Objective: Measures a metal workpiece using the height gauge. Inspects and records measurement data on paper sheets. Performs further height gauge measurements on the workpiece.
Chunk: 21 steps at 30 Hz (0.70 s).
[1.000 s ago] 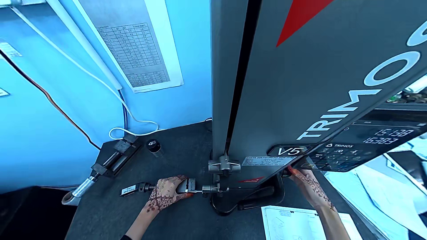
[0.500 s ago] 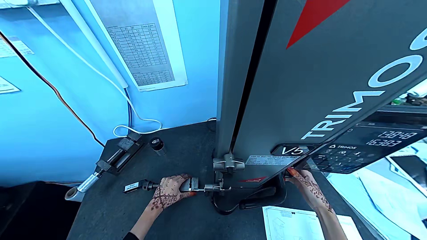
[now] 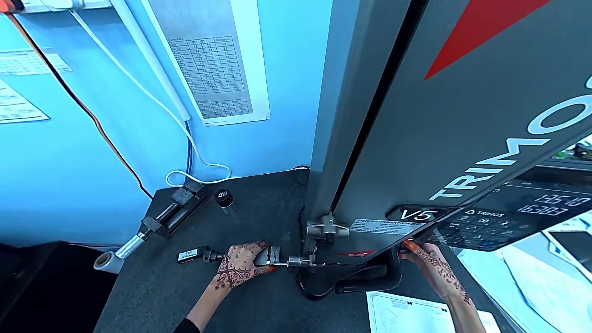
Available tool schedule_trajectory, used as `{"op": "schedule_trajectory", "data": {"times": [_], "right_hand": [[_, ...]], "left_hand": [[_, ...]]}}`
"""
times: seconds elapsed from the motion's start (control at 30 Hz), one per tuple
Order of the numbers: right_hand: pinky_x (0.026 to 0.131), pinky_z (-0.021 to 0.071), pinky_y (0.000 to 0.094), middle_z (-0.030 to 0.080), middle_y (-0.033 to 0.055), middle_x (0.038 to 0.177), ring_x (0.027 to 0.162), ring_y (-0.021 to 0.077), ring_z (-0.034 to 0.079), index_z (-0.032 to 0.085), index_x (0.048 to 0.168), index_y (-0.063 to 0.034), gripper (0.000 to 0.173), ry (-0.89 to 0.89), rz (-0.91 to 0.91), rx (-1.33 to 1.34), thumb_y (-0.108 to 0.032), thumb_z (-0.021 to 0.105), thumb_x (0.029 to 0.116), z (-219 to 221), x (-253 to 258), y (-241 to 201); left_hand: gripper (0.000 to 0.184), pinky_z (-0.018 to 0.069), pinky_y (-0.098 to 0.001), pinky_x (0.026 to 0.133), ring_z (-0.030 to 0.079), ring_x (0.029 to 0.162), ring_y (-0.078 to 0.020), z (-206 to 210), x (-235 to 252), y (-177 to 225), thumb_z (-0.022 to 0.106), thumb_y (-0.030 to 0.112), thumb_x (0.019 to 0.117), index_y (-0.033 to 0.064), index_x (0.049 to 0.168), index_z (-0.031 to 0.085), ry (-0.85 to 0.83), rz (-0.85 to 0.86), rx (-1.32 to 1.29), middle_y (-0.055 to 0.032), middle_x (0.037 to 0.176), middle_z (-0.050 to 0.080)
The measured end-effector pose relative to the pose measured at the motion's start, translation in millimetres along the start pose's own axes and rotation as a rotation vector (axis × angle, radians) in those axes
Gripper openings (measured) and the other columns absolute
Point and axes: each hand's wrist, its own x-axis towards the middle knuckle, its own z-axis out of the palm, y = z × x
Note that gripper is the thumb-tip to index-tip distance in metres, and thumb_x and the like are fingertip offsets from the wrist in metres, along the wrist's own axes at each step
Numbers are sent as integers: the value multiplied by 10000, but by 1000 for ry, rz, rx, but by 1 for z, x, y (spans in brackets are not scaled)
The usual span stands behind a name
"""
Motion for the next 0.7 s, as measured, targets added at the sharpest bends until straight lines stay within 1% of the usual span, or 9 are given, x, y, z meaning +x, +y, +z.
{"op": "schedule_trajectory", "data": {"times": [0.07, 0.1, 0.2, 0.27, 0.33, 0.4, 0.57, 0.63, 0.7], "right_hand": [[721, 633, 308, 734, 13, 1017, 862, 133, 736, 601, 1195, -87, 411, 14, 7, 3, -388, 646, 919, 2, 1, 0], [716, 633, 309, 731, 11, 1025, 864, 133, 736, 598, 1208, -88, 423, 22, 9, -3, -393, 639, 918, 3, 1, 0], [703, 629, 301, 730, -1, 1011, 847, 127, 732, 592, 1209, -94, 511, 23, 15, -11, -459, 701, 868, 4, 1, -2], [707, 633, 305, 731, -4, 991, 841, 127, 735, 583, 1195, -82, 533, 22, 13, -12, -458, 727, 846, 6, -1, -6], [702, 634, 303, 727, -5, 989, 835, 125, 734, 573, 1200, -72, 543, 23, 11, -25, -452, 722, 842, 6, -1, -9], [697, 634, 307, 729, -2, 997, 835, 130, 736, 576, 1218, -73, 579, 24, 15, -30, -488, 721, 842, 6, 0, -8], [676, 627, 307, 720, 12, 1022, 848, 129, 729, 555, 1239, -88, 421, 48, 22, -13, -403, 538, 960, 6, 7, 1], [662, 620, 304, 714, 6, 976, 813, 120, 724, 563, 1212, -92, 377, 73, 41, -36, -373, 485, 974, 8, 9, 2], [640, 606, 283, 697, 11, 929, 774, 106, 709, 558, 1195, -73, 326, 101, 58, -95, -302, 416, 1012, 8, 11, 3]], "left_hand": [[832, 531, -530, 943, 706, 1120, -292, 1, 0, 0, 550, 802, 843, 143, 1335, 674, 8, 4, 1, -92, 1270, 719], [834, 529, -529, 948, 703, 1127, -290, 0, 0, 1, 546, 805, 844, 148, 1343, 668, -2, -1, 3, -88, 1278, 716], [840, 517, -529, 966, 691, 1146, -293, -3, 0, 4, 543, 808, 844, 159, 1368, 648, -39, -24, 0, -88, 1296, 705], [840, 515, -543, 967, 688, 1151, -308, -3, 0, 5, 555, 798, 845, 149, 1371, 647, -42, -27, -13, -101, 1299, 702], [841, 515, -553, 963, 689, 1147, -317, -5, -1, 6, 558, 795, 846, 143, 1372, 643, -44, -31, -24, -110, 1298, 701], [839, 511, -549, 974, 685, 1154, -316, -5, -1, 7, 556, 793, 850, 144, 1374, 641, -45, -32, -25, -109, 1297, 701], [846, 507, -526, 987, 675, 1175, -303, -2, 0, 4, 531, 813, 848, 158, 1372, 643, -45, -33, 1, -97, 1299, 701], [849, 509, -520, 991, 677, 1175, -301, -2, 0, 4, 536, 813, 845, 154, 1369, 645, -40, -28, 5, -94, 1296, 703], [855, 503, -513, 1004, 671, 1188, -293, -2, 0, 4, 531, 816, 846, 154, 1376, 640, -45, -26, 2, -91, 1306, 699]]}}
